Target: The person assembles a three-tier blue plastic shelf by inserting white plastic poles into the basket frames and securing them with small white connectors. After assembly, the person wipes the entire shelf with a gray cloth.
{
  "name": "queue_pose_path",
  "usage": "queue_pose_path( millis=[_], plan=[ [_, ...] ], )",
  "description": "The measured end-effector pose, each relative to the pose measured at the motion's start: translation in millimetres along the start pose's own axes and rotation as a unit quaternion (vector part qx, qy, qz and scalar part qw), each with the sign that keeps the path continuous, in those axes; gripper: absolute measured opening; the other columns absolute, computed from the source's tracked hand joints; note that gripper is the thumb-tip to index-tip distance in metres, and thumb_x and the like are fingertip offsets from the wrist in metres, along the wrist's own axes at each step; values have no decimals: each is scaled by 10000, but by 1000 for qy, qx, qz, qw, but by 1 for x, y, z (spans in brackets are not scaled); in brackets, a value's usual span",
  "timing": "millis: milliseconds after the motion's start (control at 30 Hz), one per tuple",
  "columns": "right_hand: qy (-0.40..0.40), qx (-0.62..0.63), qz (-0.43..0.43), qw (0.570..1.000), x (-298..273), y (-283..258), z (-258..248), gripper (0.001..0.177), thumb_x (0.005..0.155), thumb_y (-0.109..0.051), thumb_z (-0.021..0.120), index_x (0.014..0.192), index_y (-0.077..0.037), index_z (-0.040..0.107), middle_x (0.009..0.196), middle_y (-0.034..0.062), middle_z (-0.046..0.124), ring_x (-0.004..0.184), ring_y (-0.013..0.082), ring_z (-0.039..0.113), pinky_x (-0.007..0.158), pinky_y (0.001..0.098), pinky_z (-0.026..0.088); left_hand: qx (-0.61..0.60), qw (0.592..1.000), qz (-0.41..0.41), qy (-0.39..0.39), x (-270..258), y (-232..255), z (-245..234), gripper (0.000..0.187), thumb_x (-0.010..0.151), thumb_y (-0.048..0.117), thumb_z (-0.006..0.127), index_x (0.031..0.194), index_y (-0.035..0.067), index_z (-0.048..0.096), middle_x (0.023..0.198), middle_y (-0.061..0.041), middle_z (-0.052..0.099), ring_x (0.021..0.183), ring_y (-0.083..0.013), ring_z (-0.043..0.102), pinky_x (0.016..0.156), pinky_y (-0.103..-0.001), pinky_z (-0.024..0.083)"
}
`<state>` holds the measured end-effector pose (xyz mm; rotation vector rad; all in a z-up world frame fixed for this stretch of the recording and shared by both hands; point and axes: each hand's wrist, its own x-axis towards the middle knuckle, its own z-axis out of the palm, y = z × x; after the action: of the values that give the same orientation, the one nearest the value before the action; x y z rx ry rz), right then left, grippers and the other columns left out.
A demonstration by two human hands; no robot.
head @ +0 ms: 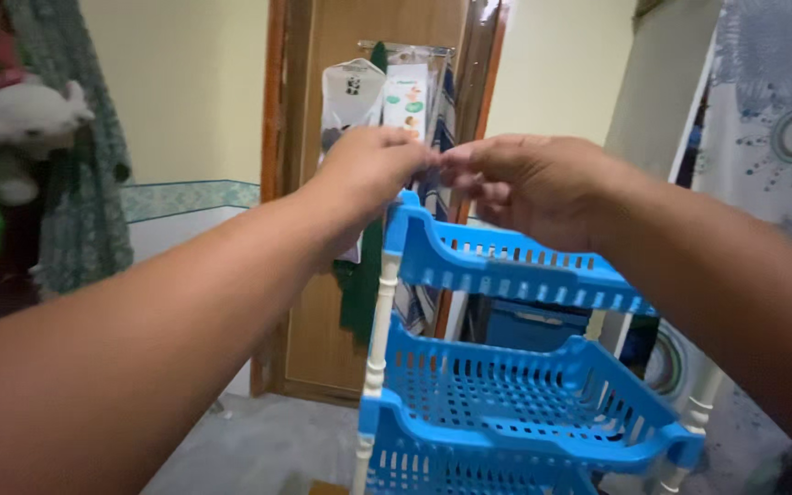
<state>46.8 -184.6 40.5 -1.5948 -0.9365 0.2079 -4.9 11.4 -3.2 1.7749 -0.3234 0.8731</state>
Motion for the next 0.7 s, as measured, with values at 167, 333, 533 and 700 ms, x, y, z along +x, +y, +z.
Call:
queue_pose_path(
  millis=[167, 333, 533, 700],
  plan=[
    [-33, 33, 51, 998, 6, -6, 12, 301, 888, -140, 625, 1162, -43, 700, 1033, 116, 748, 976, 181, 741, 939, 350, 606, -132, 988, -64, -51, -13, -8, -16, 298, 834, 160, 610, 1107, 71, 692, 986, -51, 745, 904, -141, 696, 773, -308, 536],
    [-43, -15, 13, 999, 4, -11, 29, 307, 873, -215, 664, 1137, -66, 704, 1048, 68, 753, 983, 162, 732, 854, 356, 573, -222, 973, -51, -47, -32, -18, -21, 364, 824, 112, 553, 1180, 92, 624, 1105, -70, 738, 1022, -160, 702, 888, -356, 568],
    [-34, -70, -9, 997, -5, 0, 34, 260, 868, -154, 731, 1095, -28, 719, 973, 90, 761, 909, 179, 698, 828, 352, 559, -284, 958, -23, -46, -41, -27, -19, 283, 869, 150, 578, 1135, 75, 642, 1061, -39, 700, 1021, -146, 654, 923, -363, 535],
    [-34, -94, -49, 994, -5, -2, 31, 228, 808, -135, 778, 1009, -32, 753, 973, 82, 802, 905, 149, 741, 846, 326, 592, -274, 959, -7, -70, -41, -29, -20, 172, 915, 243, 653, 1012, 103, 626, 985, -41, 701, 994, -180, 660, 969, -404, 520]
  ],
)
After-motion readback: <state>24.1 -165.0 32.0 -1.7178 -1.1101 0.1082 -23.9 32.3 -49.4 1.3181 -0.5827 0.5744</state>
